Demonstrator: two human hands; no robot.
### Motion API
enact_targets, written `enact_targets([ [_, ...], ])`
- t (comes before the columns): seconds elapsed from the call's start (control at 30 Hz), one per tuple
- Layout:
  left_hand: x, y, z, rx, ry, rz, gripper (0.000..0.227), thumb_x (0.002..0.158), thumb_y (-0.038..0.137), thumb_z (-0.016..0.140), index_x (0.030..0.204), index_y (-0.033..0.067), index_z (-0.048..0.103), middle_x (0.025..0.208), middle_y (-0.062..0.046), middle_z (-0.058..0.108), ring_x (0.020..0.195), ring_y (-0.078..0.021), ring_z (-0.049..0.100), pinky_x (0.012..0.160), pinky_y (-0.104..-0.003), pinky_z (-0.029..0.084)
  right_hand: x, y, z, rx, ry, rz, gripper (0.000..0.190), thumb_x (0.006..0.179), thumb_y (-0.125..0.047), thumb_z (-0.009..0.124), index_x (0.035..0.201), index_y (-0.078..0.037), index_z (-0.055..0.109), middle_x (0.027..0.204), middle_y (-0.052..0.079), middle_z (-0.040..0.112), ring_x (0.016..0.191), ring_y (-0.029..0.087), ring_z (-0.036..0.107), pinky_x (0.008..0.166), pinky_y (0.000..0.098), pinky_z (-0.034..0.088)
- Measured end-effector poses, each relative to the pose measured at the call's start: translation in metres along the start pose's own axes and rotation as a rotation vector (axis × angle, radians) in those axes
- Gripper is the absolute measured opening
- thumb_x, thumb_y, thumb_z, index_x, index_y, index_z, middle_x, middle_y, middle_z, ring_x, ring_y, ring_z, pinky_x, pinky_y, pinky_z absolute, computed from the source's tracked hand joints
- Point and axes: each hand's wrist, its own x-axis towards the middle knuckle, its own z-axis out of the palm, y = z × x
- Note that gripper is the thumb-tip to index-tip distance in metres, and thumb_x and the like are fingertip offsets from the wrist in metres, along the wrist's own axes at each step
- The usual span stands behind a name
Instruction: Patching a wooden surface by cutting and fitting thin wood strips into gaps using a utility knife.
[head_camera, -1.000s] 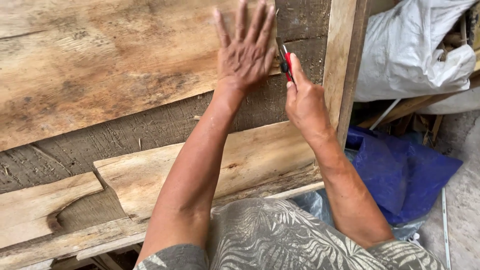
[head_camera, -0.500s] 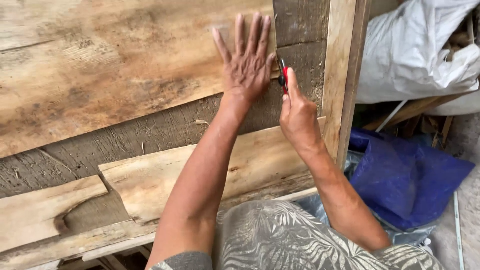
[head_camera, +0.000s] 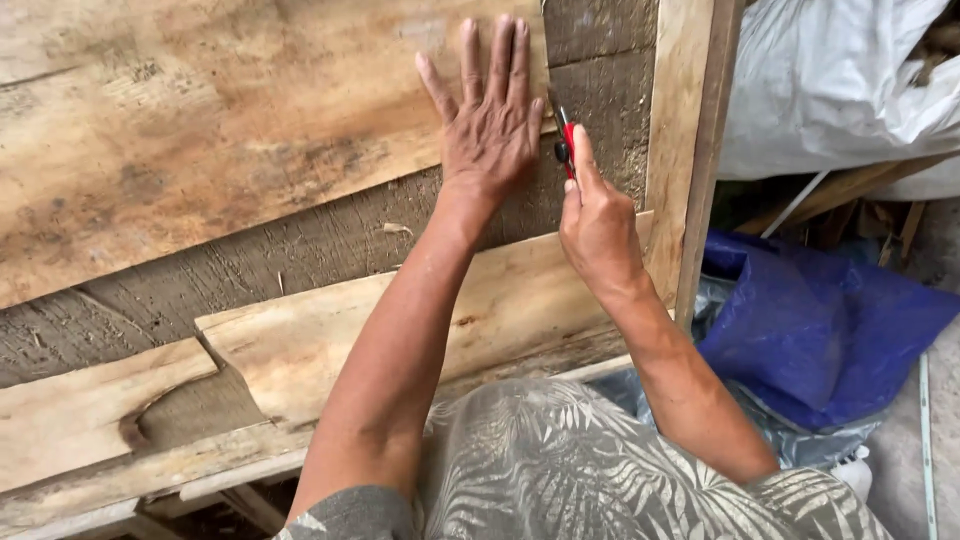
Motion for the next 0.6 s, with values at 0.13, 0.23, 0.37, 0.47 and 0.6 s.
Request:
enact_targets([
  [0.13, 0.005, 0.003, -0.012, 0.016, -0.077, -0.024, 0.069, 0.118, 0.05, 0.022, 0.171, 0.0139, -0.002, 0.174, -0.005, -0.011, 0.16, -0.0321, -0.013, 0.118, -0.073, -0.015, -0.004, 0.003, 0.013, -0.02, 0.024, 0.02, 0.06, 0.11, -0.001, 0.052, 0.164, -0.003, 0.026, 0.071, 0.009, 0.056, 0.06, 0.025, 0.057, 0.058, 0.0412, 0.051],
  [0.23, -0.005, 0.005, -0.015, 0.027, -0.116, -0.023, 0.067, 0.117, 0.051, 0.018, 0.171, 0.0152, -0.001, 0.174, -0.003, -0.009, 0.162, -0.0305, -0.009, 0.12, -0.073, -0.011, -0.014, 0.005, 0.02, -0.023, 0.048, 0.034, 0.062, 0.105, 0.001, 0.053, 0.163, -0.006, 0.031, 0.084, 0.023, 0.067, 0.072, 0.038, 0.065, 0.067, 0.0479, 0.049],
  [0.37, -0.005, 0.012, -0.018, 0.032, -0.115, -0.049, 0.065, 0.12, 0.048, 0.02, 0.171, 0.0152, -0.001, 0.173, -0.004, -0.009, 0.161, -0.0302, -0.01, 0.121, -0.074, -0.01, -0.017, 0.01, 0.021, -0.042, 0.105, -0.04, 0.06, 0.106, 0.003, 0.054, 0.161, -0.003, 0.032, 0.094, 0.023, 0.071, 0.074, 0.035, 0.067, 0.068, 0.045, 0.053],
  [0.47, -0.011, 0.013, -0.02, 0.04, -0.115, -0.061, 0.063, 0.122, 0.047, 0.022, 0.172, 0.0158, 0.002, 0.173, -0.004, -0.008, 0.159, -0.0305, -0.009, 0.121, -0.075, -0.008, -0.023, 0.013, 0.021, -0.052, 0.084, -0.034, 0.059, 0.106, 0.004, 0.055, 0.161, -0.002, 0.034, 0.086, 0.019, 0.067, 0.07, 0.032, 0.064, 0.065, 0.0436, 0.053],
  [0.6, -0.01, 0.019, -0.021, 0.035, -0.144, -0.106, 0.06, 0.126, 0.046, 0.024, 0.173, 0.0181, 0.001, 0.172, -0.004, -0.01, 0.159, -0.0326, -0.009, 0.122, -0.073, -0.007, -0.019, 0.01, 0.012, -0.073, 0.076, -0.027, 0.058, 0.104, 0.003, 0.056, 0.159, -0.002, 0.038, 0.084, 0.018, 0.067, 0.069, 0.031, 0.064, 0.066, 0.0437, 0.051],
])
